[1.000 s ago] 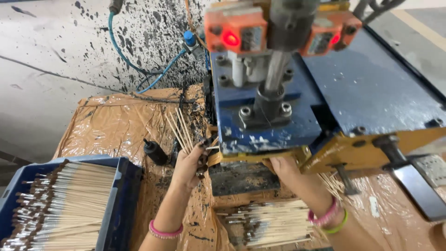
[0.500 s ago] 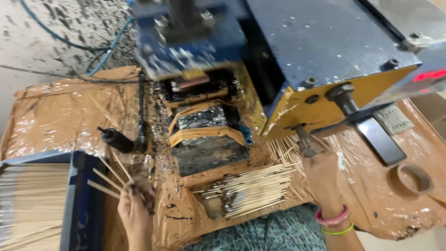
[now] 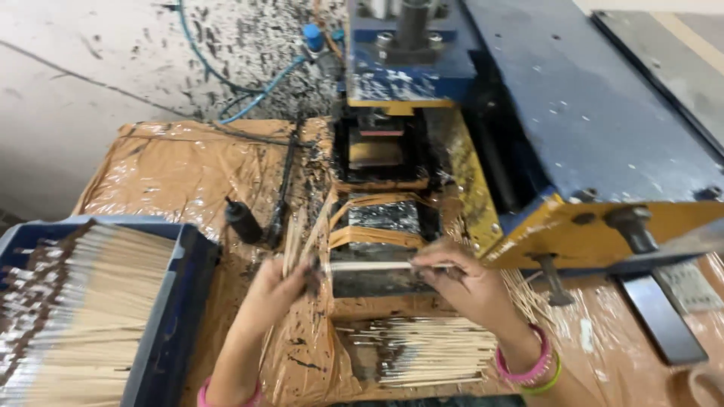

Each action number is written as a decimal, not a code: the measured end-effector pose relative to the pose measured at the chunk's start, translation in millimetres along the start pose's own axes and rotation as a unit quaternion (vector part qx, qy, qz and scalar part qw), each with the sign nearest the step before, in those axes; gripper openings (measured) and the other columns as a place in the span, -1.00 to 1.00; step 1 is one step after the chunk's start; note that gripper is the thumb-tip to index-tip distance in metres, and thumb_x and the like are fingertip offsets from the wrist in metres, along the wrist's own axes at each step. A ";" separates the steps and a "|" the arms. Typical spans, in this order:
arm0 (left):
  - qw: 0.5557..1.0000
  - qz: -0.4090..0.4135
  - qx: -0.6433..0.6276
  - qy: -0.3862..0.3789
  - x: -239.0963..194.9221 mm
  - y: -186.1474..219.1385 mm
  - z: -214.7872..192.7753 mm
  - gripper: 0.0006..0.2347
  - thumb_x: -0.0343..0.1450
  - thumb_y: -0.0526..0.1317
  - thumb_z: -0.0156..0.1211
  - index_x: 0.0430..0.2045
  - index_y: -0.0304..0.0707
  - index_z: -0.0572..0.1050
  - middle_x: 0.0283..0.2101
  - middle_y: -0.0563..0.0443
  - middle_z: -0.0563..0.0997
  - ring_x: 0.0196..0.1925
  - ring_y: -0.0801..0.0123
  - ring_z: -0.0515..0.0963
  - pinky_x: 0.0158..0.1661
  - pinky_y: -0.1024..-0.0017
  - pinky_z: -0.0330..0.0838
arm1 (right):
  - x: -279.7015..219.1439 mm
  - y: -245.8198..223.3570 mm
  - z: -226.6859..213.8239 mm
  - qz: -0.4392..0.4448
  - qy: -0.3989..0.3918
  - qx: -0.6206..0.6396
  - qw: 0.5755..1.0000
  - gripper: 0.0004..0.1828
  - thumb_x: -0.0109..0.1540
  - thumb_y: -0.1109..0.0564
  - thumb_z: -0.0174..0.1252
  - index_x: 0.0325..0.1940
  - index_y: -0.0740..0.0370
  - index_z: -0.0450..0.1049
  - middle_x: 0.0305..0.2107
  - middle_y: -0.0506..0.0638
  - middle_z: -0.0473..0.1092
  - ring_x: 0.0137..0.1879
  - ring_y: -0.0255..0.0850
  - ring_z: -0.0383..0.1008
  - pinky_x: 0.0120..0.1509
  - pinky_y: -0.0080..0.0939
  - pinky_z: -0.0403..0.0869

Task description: Operating a machine to process and collect bundles of thin wooden sticks.

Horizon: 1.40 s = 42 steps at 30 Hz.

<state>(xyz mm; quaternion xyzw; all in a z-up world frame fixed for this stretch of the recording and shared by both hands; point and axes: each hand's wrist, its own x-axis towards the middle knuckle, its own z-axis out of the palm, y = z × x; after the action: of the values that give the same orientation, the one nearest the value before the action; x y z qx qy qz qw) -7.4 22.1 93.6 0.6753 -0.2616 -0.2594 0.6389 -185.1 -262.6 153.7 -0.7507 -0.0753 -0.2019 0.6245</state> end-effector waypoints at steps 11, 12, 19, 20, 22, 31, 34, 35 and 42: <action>0.952 -0.045 -0.301 0.031 82.4 -8.3 9.5 -0.77 0.53 -0.21 0.12 -0.55 -0.30 0.52 -0.70 0.18 0.41 -0.75 0.64 0.24 -0.70 0.64 0.06 | 28.0 55.3 -12.7 -0.119 0.045 -0.513 0.849 -0.54 0.24 0.41 -0.06 0.18 0.33 0.52 0.06 0.21 0.50 0.17 0.12 0.46 0.34 0.05 0.43; 0.953 -0.044 -0.298 0.026 82.4 -8.3 9.9 -0.77 0.53 -0.21 0.12 -0.55 -0.30 0.52 -0.70 0.18 0.41 -0.75 0.64 0.24 -0.70 0.64 0.06 | 25.7 58.2 -13.5 -0.119 0.051 -0.513 0.848 -0.54 0.24 0.41 -0.06 0.18 0.33 0.52 0.06 0.21 0.50 0.17 0.12 0.46 0.34 0.05 0.43; 0.943 -0.047 -0.326 0.046 68.0 -6.6 9.4 -0.81 0.53 -0.16 0.12 -0.40 -0.28 0.53 -0.59 0.18 0.46 -0.66 0.62 0.31 -0.64 0.61 0.14 | 0.9 136.1 -42.0 0.030 0.074 -0.494 0.866 -0.76 0.31 0.16 0.06 -0.02 0.29 0.56 -0.17 0.26 0.53 -0.04 0.14 0.50 0.09 0.06 0.44; 0.941 -0.050 -0.327 0.074 62.2 -3.9 13.2 -0.81 0.53 -0.14 0.10 -0.29 -0.27 0.55 -0.52 0.17 0.50 -0.59 0.60 0.36 -0.57 0.60 0.21 | -3.1 123.9 -36.4 0.010 0.089 -0.496 0.864 -0.76 0.30 0.18 0.08 -0.02 0.28 0.56 -0.17 0.23 0.53 -0.05 0.12 0.50 0.07 0.05 0.44; 0.938 -0.048 -0.325 0.109 39.2 5.4 18.5 -0.79 0.51 -0.16 0.05 -0.13 -0.28 0.53 -0.40 0.15 0.54 -0.44 0.57 0.44 -0.41 0.57 0.32 | 8.1 18.9 -7.4 -0.029 0.121 -0.502 0.856 -0.77 0.28 0.20 0.10 -0.02 0.25 0.57 -0.18 0.18 0.53 -0.06 0.08 0.50 0.05 0.03 0.44; 0.953 0.047 -0.137 0.268 -60.8 -85.9 11.1 -0.87 0.60 -0.31 -0.05 -0.14 -0.24 0.50 -0.41 -0.07 0.57 -0.59 0.57 0.37 -0.63 0.64 0.16 | -123.7 40.6 -75.0 0.030 0.288 -0.466 0.836 -0.76 0.19 0.27 0.19 -0.06 0.25 0.56 -0.21 0.12 0.54 -0.04 0.02 0.54 0.06 -0.03 0.49; 0.980 0.078 -0.050 0.175 -62.5 -80.3 40.7 -0.88 0.49 -0.41 0.05 -0.33 -0.30 0.57 -0.37 -0.13 0.66 -0.49 0.51 0.53 -0.52 0.55 0.38 | -109.6 24.2 -51.3 0.134 0.271 -0.449 0.841 -0.70 0.16 0.26 0.25 -0.02 0.25 0.56 -0.26 0.13 0.56 -0.14 0.00 0.57 -0.07 -0.06 0.50; 0.991 0.096 -0.012 0.094 -61.8 -73.2 54.4 -0.87 0.39 -0.46 0.10 -0.43 -0.31 0.62 -0.30 -0.10 0.71 -0.38 0.48 0.67 -0.43 0.48 0.61 | -99.0 13.5 -37.2 0.232 0.260 -0.414 0.841 -0.68 0.15 0.23 0.32 0.00 0.25 0.54 -0.34 0.11 0.57 -0.27 -0.08 0.60 -0.21 -0.11 0.51; 0.960 -0.131 0.241 -0.060 -33.2 16.9 50.9 -0.83 0.46 -0.18 0.30 -0.48 -0.23 0.71 -0.57 0.23 0.71 -0.50 0.68 0.64 -0.45 0.60 0.46 | -68.8 35.6 -11.6 0.108 0.051 0.042 0.992 -0.77 0.25 0.42 0.18 -0.05 0.31 0.62 -0.27 0.08 0.59 -0.35 -0.33 0.55 -0.35 -0.30 0.55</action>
<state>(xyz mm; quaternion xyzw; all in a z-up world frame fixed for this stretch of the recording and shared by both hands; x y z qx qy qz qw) -66.9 7.1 108.5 0.8210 -0.2631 -0.3102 0.4006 -237.0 -271.7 95.7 -0.7162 0.0294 -0.1683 0.6766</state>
